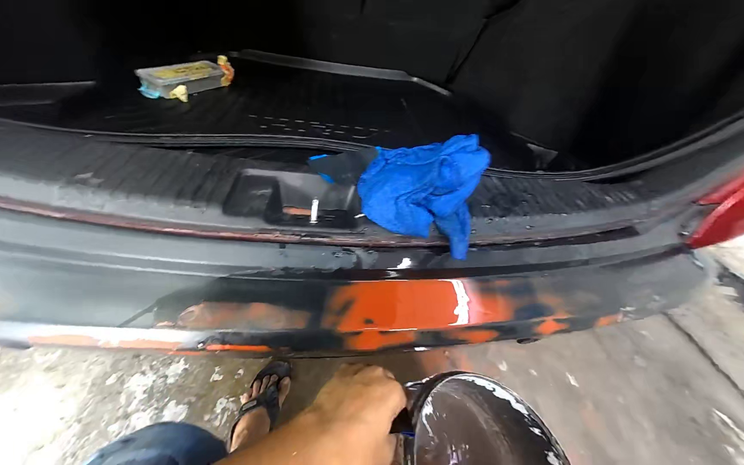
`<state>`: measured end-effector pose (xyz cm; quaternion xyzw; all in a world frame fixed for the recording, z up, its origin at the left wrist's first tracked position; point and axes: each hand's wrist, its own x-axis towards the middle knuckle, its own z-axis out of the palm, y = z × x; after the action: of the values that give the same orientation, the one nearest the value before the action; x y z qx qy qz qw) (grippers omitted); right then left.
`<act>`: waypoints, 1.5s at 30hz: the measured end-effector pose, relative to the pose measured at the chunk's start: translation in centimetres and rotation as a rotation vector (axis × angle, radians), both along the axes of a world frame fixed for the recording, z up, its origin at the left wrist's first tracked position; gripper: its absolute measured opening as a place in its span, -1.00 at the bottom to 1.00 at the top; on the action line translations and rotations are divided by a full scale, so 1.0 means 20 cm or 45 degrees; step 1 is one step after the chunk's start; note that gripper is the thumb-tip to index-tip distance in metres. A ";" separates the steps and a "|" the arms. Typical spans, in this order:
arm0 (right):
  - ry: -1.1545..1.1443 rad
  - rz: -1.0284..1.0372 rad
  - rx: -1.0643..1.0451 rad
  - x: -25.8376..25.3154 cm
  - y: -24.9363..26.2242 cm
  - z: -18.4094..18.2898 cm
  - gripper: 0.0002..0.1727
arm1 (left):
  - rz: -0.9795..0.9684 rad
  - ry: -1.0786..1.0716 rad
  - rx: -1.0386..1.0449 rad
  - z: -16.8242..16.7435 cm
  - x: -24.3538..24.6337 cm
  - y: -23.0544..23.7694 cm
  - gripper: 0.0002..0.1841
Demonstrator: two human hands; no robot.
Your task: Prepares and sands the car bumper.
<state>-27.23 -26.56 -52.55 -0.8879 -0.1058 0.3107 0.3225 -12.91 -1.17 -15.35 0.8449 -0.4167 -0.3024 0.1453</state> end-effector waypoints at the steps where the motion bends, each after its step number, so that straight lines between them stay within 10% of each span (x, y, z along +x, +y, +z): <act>1: 0.132 -0.113 -0.191 0.02 0.12 0.10 -0.39 | -0.008 0.005 0.024 0.00 0.00 0.00 -0.81; 4: 0.533 -0.065 -0.474 0.19 0.13 0.34 -0.34 | -0.020 0.000 0.094 -0.01 0.03 -0.02 -0.82; 14: 0.257 -0.823 -0.689 0.10 -0.35 0.73 -0.23 | 0.052 0.051 0.251 0.04 0.04 -0.02 -0.83; 23: 0.163 -0.072 -0.436 0.13 0.06 0.50 0.13 | 0.084 0.020 0.348 0.01 -0.01 -0.03 -0.82; 28: 0.572 0.094 -0.652 0.06 0.16 0.39 -0.28 | 0.078 -0.002 0.402 0.01 -0.05 -0.03 -0.76; 36: 0.887 0.011 -1.044 0.01 0.12 0.37 -0.28 | 0.079 0.009 0.443 0.01 -0.05 0.00 -0.71; 39: 0.811 0.073 -0.817 0.07 -0.01 0.56 -0.45 | 0.069 0.021 0.460 0.01 -0.05 0.01 -0.70; 45: 0.213 -0.840 -0.302 0.23 -0.24 0.55 -0.62 | 0.056 -0.020 0.430 0.00 -0.04 0.02 -0.67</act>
<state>-22.55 -31.43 -41.55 -0.8769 0.2500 0.2717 0.3078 -13.72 -0.78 -15.33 0.8685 -0.3425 -0.3584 0.0046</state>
